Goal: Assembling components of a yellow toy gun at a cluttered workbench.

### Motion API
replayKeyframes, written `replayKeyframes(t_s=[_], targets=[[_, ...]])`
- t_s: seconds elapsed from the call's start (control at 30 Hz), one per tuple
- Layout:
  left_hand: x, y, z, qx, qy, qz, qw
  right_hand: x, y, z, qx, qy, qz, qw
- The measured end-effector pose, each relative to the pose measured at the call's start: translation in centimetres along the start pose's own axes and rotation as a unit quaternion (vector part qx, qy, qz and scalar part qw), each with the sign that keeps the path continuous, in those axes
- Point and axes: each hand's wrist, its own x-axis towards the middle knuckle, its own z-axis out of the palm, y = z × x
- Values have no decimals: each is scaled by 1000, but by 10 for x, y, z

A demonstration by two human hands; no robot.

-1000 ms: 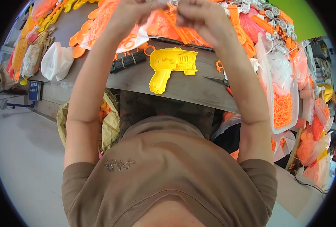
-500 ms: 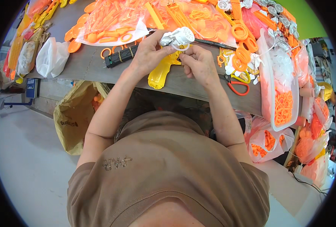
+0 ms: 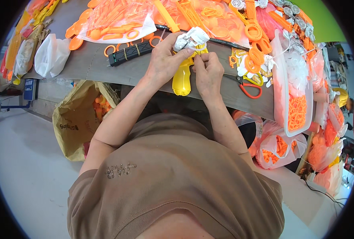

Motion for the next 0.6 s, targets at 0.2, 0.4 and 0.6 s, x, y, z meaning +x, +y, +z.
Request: replayKeyframes(t_s=[0.2,0.4,0.6], targets=[[-1,4,0,27,-11,-5,1000,-1,-8,3,-163,49,-173,970],[1,-1,-1,6,-8,0,1000,0,-17,5,-202,31,-179,962],[4,4,-1,50,-21,3,999,0,-11,4,-164,31,-135,977]])
